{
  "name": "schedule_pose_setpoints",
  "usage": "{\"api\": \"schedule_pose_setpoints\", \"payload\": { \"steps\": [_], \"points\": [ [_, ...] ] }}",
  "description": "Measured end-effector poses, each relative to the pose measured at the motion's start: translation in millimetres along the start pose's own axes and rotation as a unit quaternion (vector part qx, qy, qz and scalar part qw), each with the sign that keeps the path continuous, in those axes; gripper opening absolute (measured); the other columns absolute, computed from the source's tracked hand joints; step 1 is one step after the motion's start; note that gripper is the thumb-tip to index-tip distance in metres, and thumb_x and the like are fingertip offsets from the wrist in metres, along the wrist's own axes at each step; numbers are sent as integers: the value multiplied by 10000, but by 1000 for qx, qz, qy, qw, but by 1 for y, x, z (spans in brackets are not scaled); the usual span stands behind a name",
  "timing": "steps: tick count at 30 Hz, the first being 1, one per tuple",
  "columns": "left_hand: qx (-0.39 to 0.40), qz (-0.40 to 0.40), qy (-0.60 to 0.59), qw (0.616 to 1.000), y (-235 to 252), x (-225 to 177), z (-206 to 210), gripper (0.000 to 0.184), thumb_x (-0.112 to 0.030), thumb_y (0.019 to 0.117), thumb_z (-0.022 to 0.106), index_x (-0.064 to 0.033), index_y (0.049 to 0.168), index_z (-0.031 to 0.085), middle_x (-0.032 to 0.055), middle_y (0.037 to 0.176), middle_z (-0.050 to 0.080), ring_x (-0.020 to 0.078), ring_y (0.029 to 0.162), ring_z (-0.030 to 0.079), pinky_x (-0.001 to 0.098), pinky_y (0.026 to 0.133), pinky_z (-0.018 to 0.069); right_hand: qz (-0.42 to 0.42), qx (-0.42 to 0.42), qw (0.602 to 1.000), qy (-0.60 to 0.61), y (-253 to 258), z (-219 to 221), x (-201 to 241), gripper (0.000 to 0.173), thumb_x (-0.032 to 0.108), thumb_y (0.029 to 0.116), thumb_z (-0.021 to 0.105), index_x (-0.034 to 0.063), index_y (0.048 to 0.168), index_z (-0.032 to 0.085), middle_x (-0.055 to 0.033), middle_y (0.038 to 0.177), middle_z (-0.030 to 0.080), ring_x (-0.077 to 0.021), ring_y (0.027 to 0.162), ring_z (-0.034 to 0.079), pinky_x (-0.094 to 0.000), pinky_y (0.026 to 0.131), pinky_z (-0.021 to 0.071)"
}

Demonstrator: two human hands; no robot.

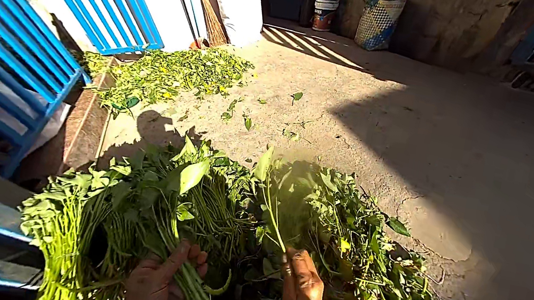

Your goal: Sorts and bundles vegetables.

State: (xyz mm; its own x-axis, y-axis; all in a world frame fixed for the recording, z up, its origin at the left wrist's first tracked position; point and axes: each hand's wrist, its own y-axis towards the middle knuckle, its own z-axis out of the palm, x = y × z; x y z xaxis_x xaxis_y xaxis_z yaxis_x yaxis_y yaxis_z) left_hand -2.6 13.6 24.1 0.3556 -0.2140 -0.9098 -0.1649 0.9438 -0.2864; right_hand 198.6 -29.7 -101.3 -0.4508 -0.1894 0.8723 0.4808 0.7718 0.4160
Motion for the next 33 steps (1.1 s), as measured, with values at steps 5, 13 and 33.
{"api": "schedule_pose_setpoints", "payload": {
  "steps": [5, 13, 33],
  "points": [
    [61, 43, 2, 997, -10, 7, -2, 133, 15, 1041, 476, 49, 1135, 565, 211, 967, 725, 322, 857, 746, 454, 738, 644, -136, 21, 990, 16, -15, 21, 19, 294, 132, 1020, 538, 70, 1243, 720, -73, 953, 724, -159, 869, 692, -340, 799, 590],
    [116, 104, -48, 987, -9, 15, -8, 155, 40, 1000, 522, 60, 1149, 560, 247, 1036, 689, 342, 888, 725, 474, 764, 640, -212, 59, 975, -36, -24, 28, 40, 307, 134, 1004, 555, 107, 1261, 721, -50, 943, 699, -181, 878, 662, -336, 767, 567],
    [-24, 94, 24, 995, 1, 15, -6, 102, 73, 979, 576, 108, 1074, 564, 216, 859, 689, 264, 667, 696, 370, 592, 619, 96, 474, 856, 182, -2, 2, 69, 304, 249, 1065, 396, 38, 1055, 615, -66, 741, 558, -173, 650, 574, -371, 609, 490]
  ]
}}
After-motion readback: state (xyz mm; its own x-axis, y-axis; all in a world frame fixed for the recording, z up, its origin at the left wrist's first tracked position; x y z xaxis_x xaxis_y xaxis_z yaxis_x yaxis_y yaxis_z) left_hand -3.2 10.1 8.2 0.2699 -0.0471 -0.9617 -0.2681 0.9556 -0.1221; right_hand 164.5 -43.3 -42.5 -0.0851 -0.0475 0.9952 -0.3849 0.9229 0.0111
